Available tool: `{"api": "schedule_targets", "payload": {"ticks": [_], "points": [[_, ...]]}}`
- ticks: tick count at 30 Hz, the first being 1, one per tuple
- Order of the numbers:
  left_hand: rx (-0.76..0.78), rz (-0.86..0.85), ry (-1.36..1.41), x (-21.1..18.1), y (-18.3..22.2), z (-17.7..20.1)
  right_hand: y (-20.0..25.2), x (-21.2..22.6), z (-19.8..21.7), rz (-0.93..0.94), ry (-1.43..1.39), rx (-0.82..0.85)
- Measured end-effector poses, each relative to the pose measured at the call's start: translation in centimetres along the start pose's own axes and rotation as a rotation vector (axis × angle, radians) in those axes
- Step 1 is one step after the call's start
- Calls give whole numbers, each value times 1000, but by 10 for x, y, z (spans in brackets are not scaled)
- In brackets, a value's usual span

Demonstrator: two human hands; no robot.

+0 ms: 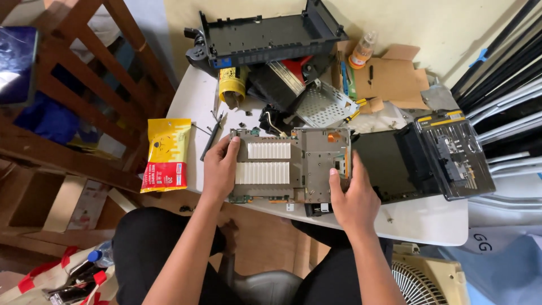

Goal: Disassembling, cleaning with a brush, and reassembling the internal components of a game console.

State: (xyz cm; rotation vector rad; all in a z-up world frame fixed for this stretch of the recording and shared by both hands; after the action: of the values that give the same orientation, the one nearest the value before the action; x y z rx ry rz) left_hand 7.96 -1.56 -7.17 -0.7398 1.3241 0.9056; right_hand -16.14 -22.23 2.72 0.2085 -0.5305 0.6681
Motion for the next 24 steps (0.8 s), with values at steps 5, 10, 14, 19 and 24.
{"api": "schedule_targets", "payload": {"ticks": [5, 10, 14, 19, 24], "points": [[3, 23, -32, -1, 0, -1, 1, 9, 8, -3, -121, 55], [10, 93, -43, -13, 4, -3, 0, 3, 0, -12, -68, 92], [25, 126, -88, -31, 8, -4, 0, 4, 0, -47, -11, 85], [18, 170, -123, -35, 7, -4, 0, 1, -3, -37, 24, 74], [28, 184, -177, -65, 12, -5, 5, 9, -1, 51, 47, -1]]}}
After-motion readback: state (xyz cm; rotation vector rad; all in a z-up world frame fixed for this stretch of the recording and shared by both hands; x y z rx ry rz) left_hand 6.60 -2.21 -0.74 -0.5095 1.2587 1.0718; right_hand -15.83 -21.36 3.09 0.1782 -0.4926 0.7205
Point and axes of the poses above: each hand's wrist, its own y-axis away from the middle knuckle, its own z-axis out of the back of the hand, x = y × z, the point moved 6 cm from there along -y, towards the middle knuckle, and after that the axes turned 6 degrees about x, right-handed, at the moved point
